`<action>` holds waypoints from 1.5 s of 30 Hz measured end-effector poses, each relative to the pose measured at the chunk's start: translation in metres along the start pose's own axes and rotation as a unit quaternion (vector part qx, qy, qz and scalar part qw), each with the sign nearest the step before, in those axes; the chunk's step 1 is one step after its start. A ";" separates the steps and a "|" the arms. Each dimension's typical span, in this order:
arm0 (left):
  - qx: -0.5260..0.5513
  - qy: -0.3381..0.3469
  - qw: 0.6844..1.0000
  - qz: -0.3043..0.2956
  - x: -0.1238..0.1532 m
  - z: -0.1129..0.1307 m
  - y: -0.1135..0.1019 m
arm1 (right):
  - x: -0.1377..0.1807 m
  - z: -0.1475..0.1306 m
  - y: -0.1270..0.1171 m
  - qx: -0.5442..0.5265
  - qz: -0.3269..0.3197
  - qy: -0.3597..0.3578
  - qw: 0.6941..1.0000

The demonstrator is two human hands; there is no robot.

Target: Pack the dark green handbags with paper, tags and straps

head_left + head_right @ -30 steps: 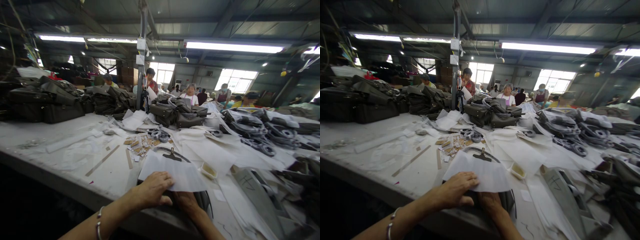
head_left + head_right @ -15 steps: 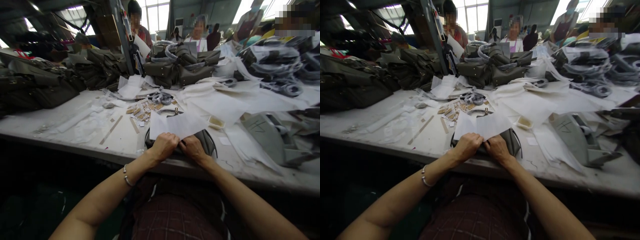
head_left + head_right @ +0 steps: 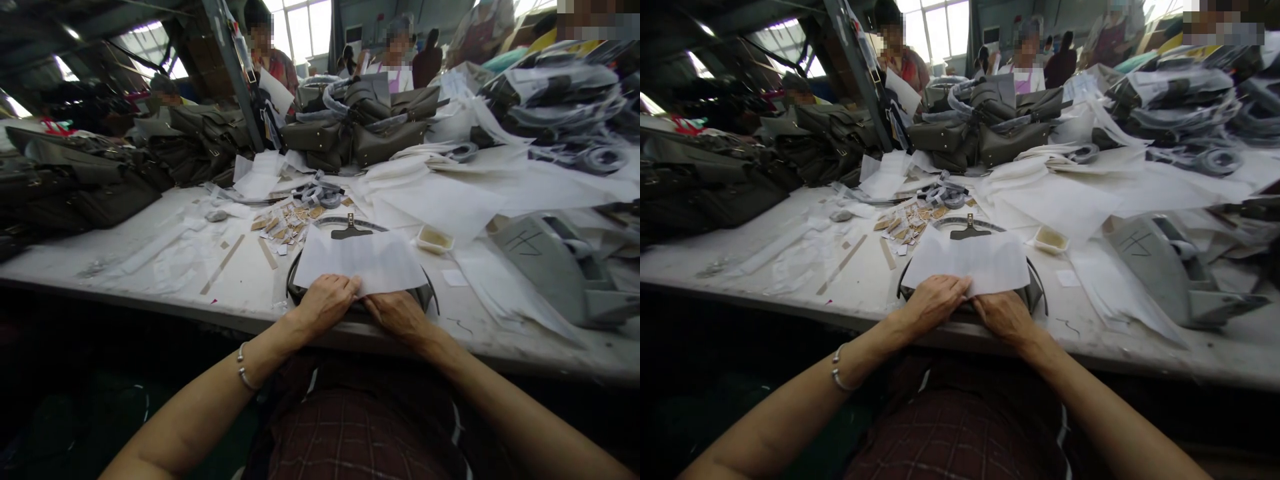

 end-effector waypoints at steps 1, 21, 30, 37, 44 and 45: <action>0.000 0.001 1.000 0.001 -0.001 0.000 -0.002 | 0.002 0.000 0.001 -0.003 0.017 -0.015 1.000; -0.060 0.080 0.992 0.078 0.012 0.010 0.001 | 0.020 -0.027 -0.071 -0.160 0.288 -0.066 0.942; 0.001 0.115 0.983 0.140 0.011 0.005 0.018 | -0.056 -0.017 -0.049 -0.188 0.059 0.008 0.980; 0.208 0.050 0.967 0.142 0.020 -0.003 0.014 | -0.038 0.020 -0.004 -0.214 0.080 0.033 0.973; 0.312 -0.061 0.938 0.136 0.009 -0.008 0.018 | -0.034 0.017 0.004 -0.173 0.097 0.030 0.980; 0.299 -0.062 0.944 0.127 0.007 -0.008 0.019 | -0.034 0.017 0.004 -0.169 0.093 0.028 0.981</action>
Point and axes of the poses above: each hand's wrist, its own x-axis away from the middle knuckle, its own y-axis out of the palm, z = x × y, the point moved 2 cm from there along -x, towards the middle knuckle, and after that the axes turned 2 degrees about -z, right-handed, at the moved point
